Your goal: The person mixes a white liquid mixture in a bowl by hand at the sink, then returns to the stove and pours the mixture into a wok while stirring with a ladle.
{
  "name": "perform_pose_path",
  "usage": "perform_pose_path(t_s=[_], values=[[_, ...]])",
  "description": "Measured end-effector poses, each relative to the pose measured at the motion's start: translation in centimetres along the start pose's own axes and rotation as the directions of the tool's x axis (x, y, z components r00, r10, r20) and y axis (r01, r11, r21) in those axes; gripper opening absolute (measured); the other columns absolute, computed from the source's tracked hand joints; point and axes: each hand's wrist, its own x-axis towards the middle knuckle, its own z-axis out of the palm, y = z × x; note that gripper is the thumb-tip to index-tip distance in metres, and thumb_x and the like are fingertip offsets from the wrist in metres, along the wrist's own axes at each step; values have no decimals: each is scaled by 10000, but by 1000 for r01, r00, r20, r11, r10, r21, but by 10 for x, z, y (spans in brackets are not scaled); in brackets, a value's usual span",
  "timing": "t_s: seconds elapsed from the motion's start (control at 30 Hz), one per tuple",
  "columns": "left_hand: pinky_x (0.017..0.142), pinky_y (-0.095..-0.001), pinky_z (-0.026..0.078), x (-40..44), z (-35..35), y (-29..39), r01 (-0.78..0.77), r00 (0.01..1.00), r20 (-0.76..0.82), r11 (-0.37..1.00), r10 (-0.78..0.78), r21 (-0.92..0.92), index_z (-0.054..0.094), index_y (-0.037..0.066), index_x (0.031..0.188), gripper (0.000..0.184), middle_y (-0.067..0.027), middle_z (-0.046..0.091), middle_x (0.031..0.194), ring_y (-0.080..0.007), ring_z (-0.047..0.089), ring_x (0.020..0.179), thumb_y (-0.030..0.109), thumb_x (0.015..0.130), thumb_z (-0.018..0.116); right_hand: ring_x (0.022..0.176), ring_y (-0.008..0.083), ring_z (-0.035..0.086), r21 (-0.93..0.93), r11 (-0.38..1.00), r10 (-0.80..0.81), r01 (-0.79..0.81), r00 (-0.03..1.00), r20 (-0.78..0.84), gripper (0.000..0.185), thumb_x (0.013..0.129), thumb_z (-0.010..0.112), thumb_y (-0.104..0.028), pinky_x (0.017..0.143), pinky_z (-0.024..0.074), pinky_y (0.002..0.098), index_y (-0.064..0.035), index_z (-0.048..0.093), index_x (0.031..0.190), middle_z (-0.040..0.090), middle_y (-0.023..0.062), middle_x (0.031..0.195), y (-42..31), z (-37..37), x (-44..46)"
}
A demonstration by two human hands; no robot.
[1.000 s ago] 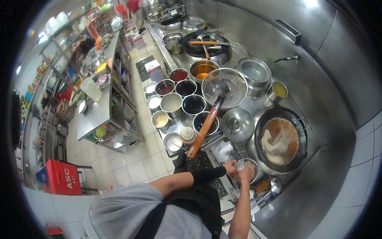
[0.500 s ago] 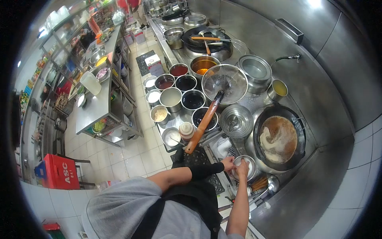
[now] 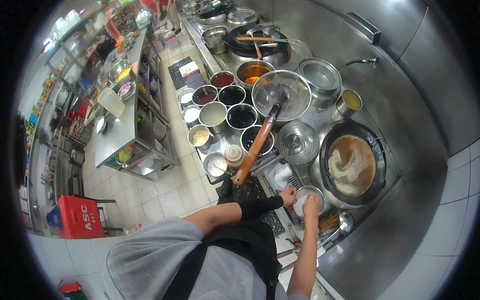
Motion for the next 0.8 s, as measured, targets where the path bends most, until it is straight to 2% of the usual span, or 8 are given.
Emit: perform_pose_path(t_s=[0.13,0.17,0.27,0.37,0.43,0.5,0.57,0.8], values=[[469,-410,465,15,4,-21,-29,999,31,1000,30,-12,419,72,706,249,-100,540,633,-222,574,534,99,615,650,1087,403,567,15,998,-54,53,997,56,404,659,737,-73,954,465,448,-47,656,1054,598,246,1104,10,-1,4],[433,-414,505,25,8,-38,-148,988,-19,979,152,140,447,51,748,208,-105,556,641,-252,616,516,67,641,625,1140,395,541,-20,1000,12,-9,986,166,550,606,808,-149,970,459,456,-80,631,1122,565,239,1177,-4,-14,-1],[442,-451,547,9,3,-14,43,993,117,975,-18,-218,485,24,858,206,-118,574,663,-291,671,591,-3,675,575,1313,409,412,-156,987,61,-34,984,170,823,601,801,-284,1085,333,513,-154,487,1351,417,295,1395,-1,16,-5],[613,-397,510,41,2,-65,-30,997,69,995,23,98,524,59,820,245,-125,598,739,-252,607,653,136,635,666,1329,426,381,-37,984,180,-176,964,197,880,580,798,-288,1109,293,519,-162,461,1383,327,268,1458,-9,11,-3],[631,-395,513,49,1,-83,-7,997,79,1000,8,-18,529,41,836,274,-130,600,723,-247,630,656,154,645,689,1357,424,346,10,984,170,-176,961,217,968,559,823,-270,1112,311,497,-169,408,1427,301,270,1476,-7,10,-3],[508,-448,591,6,-6,-8,177,976,168,959,-141,-222,424,81,773,241,-72,496,672,-219,560,553,-72,673,581,1383,447,289,32,985,155,-168,957,245,1012,547,824,-260,1123,291,513,-153,367,1443,280,284,1495,-3,13,-2],[520,-482,597,1,-3,3,249,962,186,920,-199,-303,414,91,828,260,-75,486,679,-228,563,559,-81,696,559,1389,458,270,62,990,116,-128,979,169,977,540,827,-270,1123,264,552,-130,395,1405,337,316,1456,16,44,7],[561,-514,604,-2,-4,7,234,957,249,907,-151,-351,402,61,820,219,-102,505,722,-261,583,589,-95,734,528,1188,488,480,113,964,217,-241,958,185,849,582,803,-139,951,482,514,-158,454,1356,384,262,1341,-6,18,0]])
